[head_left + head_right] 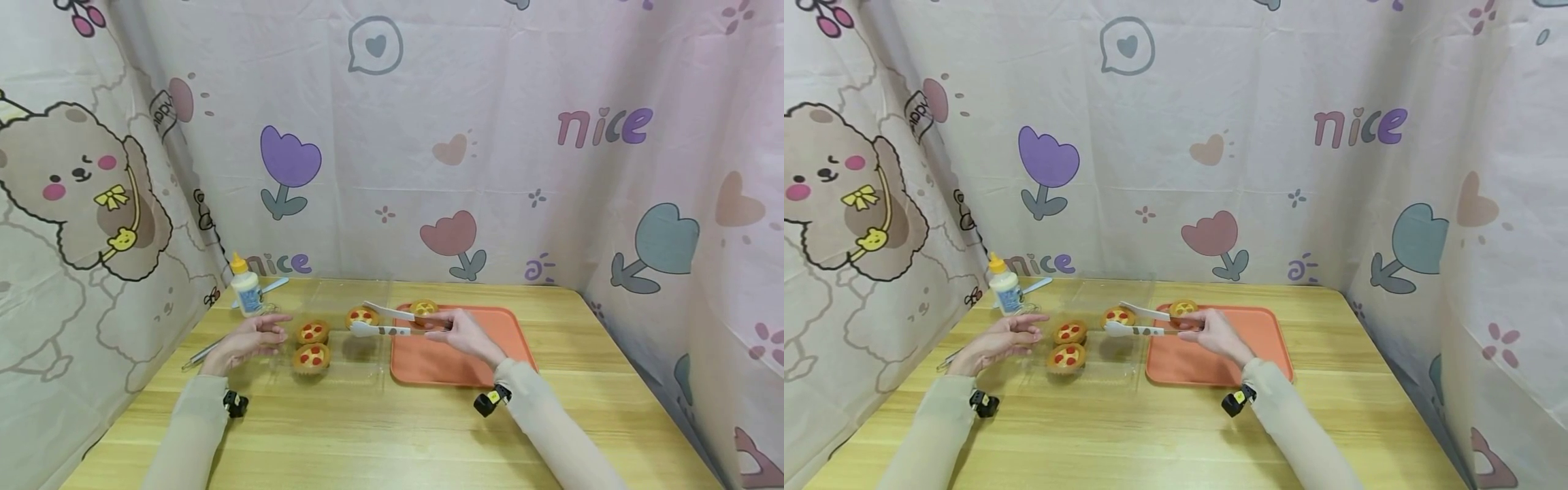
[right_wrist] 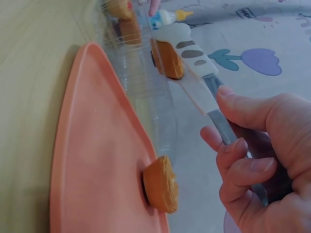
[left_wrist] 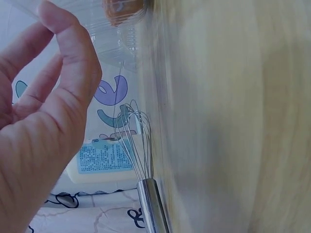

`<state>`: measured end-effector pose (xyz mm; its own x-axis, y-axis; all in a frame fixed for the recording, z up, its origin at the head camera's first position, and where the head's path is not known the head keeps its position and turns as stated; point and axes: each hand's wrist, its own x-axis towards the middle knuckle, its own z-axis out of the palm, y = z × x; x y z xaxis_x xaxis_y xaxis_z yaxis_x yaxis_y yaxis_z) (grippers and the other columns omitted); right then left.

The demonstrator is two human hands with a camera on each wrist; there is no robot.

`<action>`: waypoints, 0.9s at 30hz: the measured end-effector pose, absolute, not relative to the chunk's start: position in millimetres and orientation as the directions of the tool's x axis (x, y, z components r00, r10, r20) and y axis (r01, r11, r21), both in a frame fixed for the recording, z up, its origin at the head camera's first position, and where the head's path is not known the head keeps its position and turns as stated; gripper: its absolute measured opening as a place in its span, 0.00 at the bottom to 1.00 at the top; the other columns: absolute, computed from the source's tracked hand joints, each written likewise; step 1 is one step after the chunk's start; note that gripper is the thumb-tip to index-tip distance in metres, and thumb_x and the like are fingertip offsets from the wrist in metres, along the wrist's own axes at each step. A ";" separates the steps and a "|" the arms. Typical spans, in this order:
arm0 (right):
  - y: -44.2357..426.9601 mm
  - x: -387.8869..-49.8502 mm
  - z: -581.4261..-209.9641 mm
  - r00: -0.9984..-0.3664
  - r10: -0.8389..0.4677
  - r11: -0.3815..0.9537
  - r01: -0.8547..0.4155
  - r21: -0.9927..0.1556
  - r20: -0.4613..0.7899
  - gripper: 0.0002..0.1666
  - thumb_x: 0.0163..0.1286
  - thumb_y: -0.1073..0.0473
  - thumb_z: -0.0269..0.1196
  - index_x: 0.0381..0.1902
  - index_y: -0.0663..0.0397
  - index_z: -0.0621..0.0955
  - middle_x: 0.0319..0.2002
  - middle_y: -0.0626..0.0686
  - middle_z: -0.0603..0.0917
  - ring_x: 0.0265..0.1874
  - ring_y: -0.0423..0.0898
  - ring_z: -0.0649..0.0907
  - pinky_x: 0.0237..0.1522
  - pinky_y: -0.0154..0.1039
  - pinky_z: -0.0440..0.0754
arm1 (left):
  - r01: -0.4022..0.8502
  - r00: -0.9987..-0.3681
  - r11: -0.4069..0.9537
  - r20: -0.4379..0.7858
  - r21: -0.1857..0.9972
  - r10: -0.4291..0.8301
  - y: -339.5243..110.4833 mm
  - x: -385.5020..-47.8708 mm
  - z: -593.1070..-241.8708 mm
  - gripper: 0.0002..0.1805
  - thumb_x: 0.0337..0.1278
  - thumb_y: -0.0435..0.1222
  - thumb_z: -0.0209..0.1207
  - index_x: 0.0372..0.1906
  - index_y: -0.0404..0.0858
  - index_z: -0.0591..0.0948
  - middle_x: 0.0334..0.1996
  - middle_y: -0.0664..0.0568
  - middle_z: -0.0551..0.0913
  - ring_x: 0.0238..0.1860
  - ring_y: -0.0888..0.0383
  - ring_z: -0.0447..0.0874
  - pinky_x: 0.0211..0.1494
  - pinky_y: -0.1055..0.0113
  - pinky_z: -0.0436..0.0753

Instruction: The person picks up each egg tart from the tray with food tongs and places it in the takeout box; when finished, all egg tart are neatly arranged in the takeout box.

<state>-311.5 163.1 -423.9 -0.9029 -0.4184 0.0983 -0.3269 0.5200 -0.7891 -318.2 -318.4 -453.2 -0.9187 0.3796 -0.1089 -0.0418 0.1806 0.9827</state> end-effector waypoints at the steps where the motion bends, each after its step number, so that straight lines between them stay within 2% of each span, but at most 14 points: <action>1: 161.5 -312.2 -424.1 -0.905 -0.414 0.534 -0.329 -0.779 0.098 0.25 0.64 0.52 0.68 0.60 0.45 0.82 0.45 0.55 0.88 0.13 0.39 0.61 0.18 0.31 0.62 | -0.042 -0.919 0.181 -0.109 0.983 0.380 -318.6 -318.4 -453.3 0.35 0.67 0.29 0.56 0.74 0.28 0.56 0.42 0.49 0.78 0.42 0.56 0.82 0.44 0.63 0.86; 4: 157.3 -314.9 -425.4 -0.904 -0.415 0.555 -0.343 -0.758 0.105 0.24 0.63 0.51 0.69 0.58 0.44 0.83 0.43 0.52 0.88 0.14 0.38 0.62 0.17 0.30 0.62 | -0.053 -0.919 0.179 -0.118 0.982 0.376 -318.7 -318.5 -453.7 0.35 0.67 0.29 0.57 0.74 0.28 0.56 0.42 0.50 0.77 0.42 0.56 0.82 0.44 0.63 0.86; 6: 154.6 -316.9 -426.5 -0.893 -0.437 0.533 -0.356 -0.768 0.111 0.24 0.64 0.52 0.69 0.59 0.46 0.82 0.48 0.52 0.87 0.17 0.38 0.68 0.21 0.30 0.68 | -0.052 -0.918 0.177 -0.117 0.983 0.380 -318.9 -318.3 -453.7 0.36 0.67 0.29 0.57 0.74 0.28 0.56 0.42 0.50 0.78 0.43 0.56 0.82 0.44 0.63 0.86; 8: 152.4 -318.3 -427.4 -0.884 -0.453 0.515 -0.364 -0.776 0.114 0.24 0.65 0.54 0.68 0.59 0.48 0.82 0.51 0.54 0.86 0.24 0.37 0.76 0.26 0.30 0.74 | -0.049 -0.916 0.177 -0.115 0.983 0.385 -319.1 -318.1 -453.7 0.36 0.67 0.30 0.57 0.74 0.28 0.56 0.43 0.49 0.78 0.43 0.56 0.82 0.44 0.63 0.86; 10: 149.8 -319.0 -427.3 -0.876 -0.468 0.496 -0.367 -0.787 0.114 0.25 0.65 0.55 0.68 0.60 0.50 0.81 0.53 0.54 0.86 0.35 0.38 0.82 0.35 0.32 0.80 | -0.041 -0.913 0.174 -0.108 0.984 0.394 -319.1 -318.0 -453.8 0.36 0.67 0.30 0.57 0.74 0.27 0.55 0.43 0.49 0.78 0.43 0.56 0.82 0.44 0.64 0.86; 12: 147.2 -319.0 -426.4 -0.874 -0.473 0.497 -0.370 -0.785 0.112 0.24 0.65 0.55 0.68 0.60 0.49 0.81 0.53 0.51 0.86 0.44 0.40 0.84 0.42 0.34 0.82 | -0.041 -0.912 0.171 -0.106 0.984 0.395 -318.8 -318.1 -453.8 0.36 0.67 0.29 0.56 0.74 0.27 0.55 0.44 0.48 0.78 0.43 0.57 0.82 0.44 0.64 0.86; 15: 143.6 -318.4 -424.2 -0.869 -0.482 0.502 -0.379 -0.777 0.112 0.23 0.66 0.55 0.67 0.58 0.47 0.82 0.52 0.49 0.86 0.50 0.46 0.84 0.49 0.39 0.84 | -0.038 -0.914 0.172 -0.104 0.984 0.393 -318.3 -318.3 -453.8 0.36 0.67 0.29 0.56 0.74 0.27 0.55 0.44 0.48 0.78 0.43 0.56 0.82 0.43 0.64 0.86; 19: 138.8 -319.3 -423.1 -0.864 -0.490 0.516 -0.390 -0.763 0.111 0.20 0.66 0.56 0.67 0.56 0.46 0.83 0.52 0.52 0.86 0.55 0.51 0.83 0.55 0.45 0.82 | -0.049 -0.922 0.178 -0.113 0.983 0.370 -317.7 -318.1 -453.8 0.36 0.66 0.30 0.58 0.74 0.28 0.56 0.44 0.46 0.77 0.43 0.54 0.82 0.43 0.64 0.86; 27: 130.3 -320.9 -418.7 -0.868 -0.493 0.520 -0.351 -0.779 0.062 0.19 0.67 0.58 0.66 0.56 0.45 0.84 0.55 0.48 0.85 0.52 0.46 0.85 0.53 0.42 0.83 | -0.045 -0.924 0.185 -0.112 0.982 0.367 -318.6 -318.8 -455.2 0.36 0.66 0.30 0.58 0.74 0.28 0.56 0.44 0.46 0.77 0.44 0.53 0.82 0.44 0.63 0.86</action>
